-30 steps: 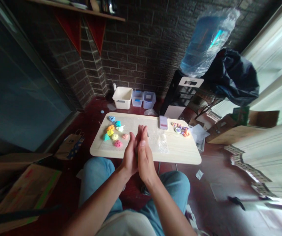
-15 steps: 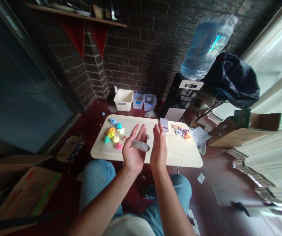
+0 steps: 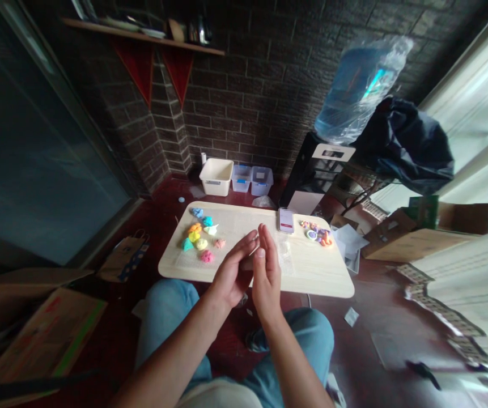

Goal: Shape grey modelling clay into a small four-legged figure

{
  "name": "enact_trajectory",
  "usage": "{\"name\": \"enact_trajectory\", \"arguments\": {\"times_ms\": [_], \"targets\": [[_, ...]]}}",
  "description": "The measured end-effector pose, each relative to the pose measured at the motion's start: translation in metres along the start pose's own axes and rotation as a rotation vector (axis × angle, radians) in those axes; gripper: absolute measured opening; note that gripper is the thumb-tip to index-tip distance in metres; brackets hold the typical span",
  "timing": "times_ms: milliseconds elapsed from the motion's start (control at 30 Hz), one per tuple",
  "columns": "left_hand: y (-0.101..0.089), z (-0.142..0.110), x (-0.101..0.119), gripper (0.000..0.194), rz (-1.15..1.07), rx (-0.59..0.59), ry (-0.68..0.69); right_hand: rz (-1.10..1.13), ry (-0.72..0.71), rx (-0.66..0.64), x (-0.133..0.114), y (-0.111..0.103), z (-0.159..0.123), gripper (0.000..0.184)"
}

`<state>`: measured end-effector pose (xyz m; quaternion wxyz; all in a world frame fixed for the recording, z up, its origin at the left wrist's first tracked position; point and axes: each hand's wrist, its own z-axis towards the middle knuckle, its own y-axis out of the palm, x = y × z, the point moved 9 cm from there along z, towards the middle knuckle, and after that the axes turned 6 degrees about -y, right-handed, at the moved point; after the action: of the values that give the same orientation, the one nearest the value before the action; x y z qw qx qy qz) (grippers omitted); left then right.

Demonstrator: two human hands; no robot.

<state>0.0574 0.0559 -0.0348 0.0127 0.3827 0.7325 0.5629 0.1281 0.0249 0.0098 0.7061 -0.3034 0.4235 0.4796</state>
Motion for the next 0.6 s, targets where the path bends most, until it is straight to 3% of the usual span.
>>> {"name": "enact_trajectory", "arguments": {"times_ms": [67,167,300,400,500,600], "targets": [[0.0,0.001,0.001,0.033,0.08,-0.031,0.035,-0.067,0.014,-0.057,0.002,-0.001,0.001,0.049],[0.0,-0.001,0.004,0.03,0.112,-0.041,0.115,0.009,0.115,-0.035,0.01,-0.011,0.013,0.056],[0.007,-0.008,-0.001,0.031,0.111,-0.089,0.103,-0.038,0.185,-0.08,0.009,-0.008,0.023,0.06],[0.009,-0.013,-0.002,0.035,0.024,-0.141,0.063,-0.142,0.105,-0.199,-0.004,0.007,0.01,0.059],[0.005,-0.016,-0.005,0.053,-0.064,-0.174,-0.004,-0.19,0.06,-0.318,-0.009,0.025,-0.017,0.056],[0.001,-0.017,-0.017,0.055,-0.07,-0.218,-0.059,-0.214,0.065,-0.266,-0.01,0.027,-0.031,0.053]]}}
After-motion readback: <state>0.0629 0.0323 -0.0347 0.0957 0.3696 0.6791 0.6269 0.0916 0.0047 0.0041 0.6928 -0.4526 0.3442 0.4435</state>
